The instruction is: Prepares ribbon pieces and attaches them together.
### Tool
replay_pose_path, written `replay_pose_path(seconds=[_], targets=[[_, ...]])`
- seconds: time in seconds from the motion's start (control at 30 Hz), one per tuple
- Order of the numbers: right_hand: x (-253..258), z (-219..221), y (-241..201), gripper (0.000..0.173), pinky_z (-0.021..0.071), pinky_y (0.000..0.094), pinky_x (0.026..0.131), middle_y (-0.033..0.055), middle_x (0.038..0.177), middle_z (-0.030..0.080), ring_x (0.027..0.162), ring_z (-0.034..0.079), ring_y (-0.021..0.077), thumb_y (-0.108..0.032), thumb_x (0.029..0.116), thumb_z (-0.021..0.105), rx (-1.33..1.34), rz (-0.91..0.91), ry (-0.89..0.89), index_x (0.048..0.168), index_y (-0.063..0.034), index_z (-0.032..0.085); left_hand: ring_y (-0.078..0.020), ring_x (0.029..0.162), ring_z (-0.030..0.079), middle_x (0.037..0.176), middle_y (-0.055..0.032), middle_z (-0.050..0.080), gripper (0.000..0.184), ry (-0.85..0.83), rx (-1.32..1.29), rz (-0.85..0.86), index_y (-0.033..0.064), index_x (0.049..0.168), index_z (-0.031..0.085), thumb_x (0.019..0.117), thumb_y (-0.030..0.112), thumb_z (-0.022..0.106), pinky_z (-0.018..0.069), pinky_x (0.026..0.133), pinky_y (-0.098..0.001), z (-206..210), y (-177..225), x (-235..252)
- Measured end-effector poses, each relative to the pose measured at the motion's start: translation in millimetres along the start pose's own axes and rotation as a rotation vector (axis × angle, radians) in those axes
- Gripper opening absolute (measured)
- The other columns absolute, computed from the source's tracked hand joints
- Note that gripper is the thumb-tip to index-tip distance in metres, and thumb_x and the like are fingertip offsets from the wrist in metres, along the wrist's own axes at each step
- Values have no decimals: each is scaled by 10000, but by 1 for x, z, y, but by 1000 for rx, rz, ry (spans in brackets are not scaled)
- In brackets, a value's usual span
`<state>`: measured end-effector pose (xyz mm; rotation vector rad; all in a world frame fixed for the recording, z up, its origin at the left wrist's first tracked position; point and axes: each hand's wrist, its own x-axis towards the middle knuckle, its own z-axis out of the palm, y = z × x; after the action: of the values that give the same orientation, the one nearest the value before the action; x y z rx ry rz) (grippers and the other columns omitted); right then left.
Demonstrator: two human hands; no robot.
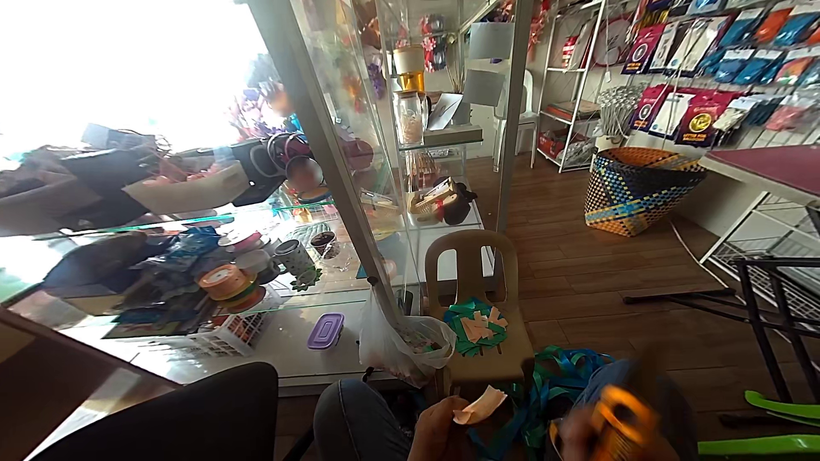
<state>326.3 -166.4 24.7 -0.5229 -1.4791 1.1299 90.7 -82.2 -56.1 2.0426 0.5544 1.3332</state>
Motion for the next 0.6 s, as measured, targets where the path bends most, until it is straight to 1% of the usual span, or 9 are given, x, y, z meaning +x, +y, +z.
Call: replay_pose_path(seconds=[0.07,0.1,0.17,0.23,0.3,0.37,0.47,0.53,0.6], targets=[[22,-34,29,428,567,238,723,-22,917,700,800,656,34,-398,1007,624,-340,230,-34,1309,-95,613,46,921,641,946,-17,678,245,9,-32,-10,34,1053,598,1075,248,481,530,859,-149,-1,1,3],[37,-52,51,432,570,326,778,63,973,702,844,671,130,-323,1012,630,-521,440,-100,1342,-48,592,55,923,637,949,2,677,238,12,-52,-20,51,1063,600,1071,258,484,530,859,-147,-1,2,5],[71,-74,108,422,489,535,994,239,1212,656,1115,647,364,-191,1039,585,-828,911,-241,1405,12,530,80,944,637,986,65,699,208,32,-130,-70,99,1098,632,1056,258,504,536,874,-150,-1,5,8],[85,-87,170,428,433,600,1069,287,1337,596,1269,573,435,-134,1011,581,-1058,1138,-332,1395,49,530,99,861,606,940,104,684,231,46,-211,-147,124,1099,645,1061,287,487,519,804,-131,0,7,12],[88,-93,212,414,443,599,1067,298,1372,575,1300,554,442,-132,988,622,-1198,1227,-395,1330,96,574,99,747,528,864,129,615,247,43,-287,-255,119,1076,628,1076,306,465,463,693,-118,-1,7,16],[84,-97,239,382,471,577,1052,281,1386,577,1299,568,417,-88,976,614,-1269,1282,-394,1313,90,595,84,696,495,827,135,577,187,29,-348,-371,85,1085,609,1090,204,464,434,638,-129,-3,5,18],[73,-104,270,420,500,566,1026,276,1375,582,1267,594,421,-38,999,534,-1266,1261,-281,1406,65,508,66,635,489,763,139,572,184,58,-423,-543,47,1101,629,1061,75,452,425,587,-141,-6,3,19],[77,-102,269,475,521,571,991,281,1331,601,1225,619,437,-68,1023,517,-1256,1223,-234,1480,16,417,64,610,458,734,149,535,207,40,-460,-592,61,1131,629,1077,130,441,395,561,-143,-10,1,18],[92,-95,247,484,506,586,996,271,1295,631,1199,632,436,-172,1055,531,-1159,1137,-151,1508,-34,428,56,603,443,740,140,522,247,17,-472,-615,79,1166,608,1099,231,426,386,545,-140,-14,-2,20]])
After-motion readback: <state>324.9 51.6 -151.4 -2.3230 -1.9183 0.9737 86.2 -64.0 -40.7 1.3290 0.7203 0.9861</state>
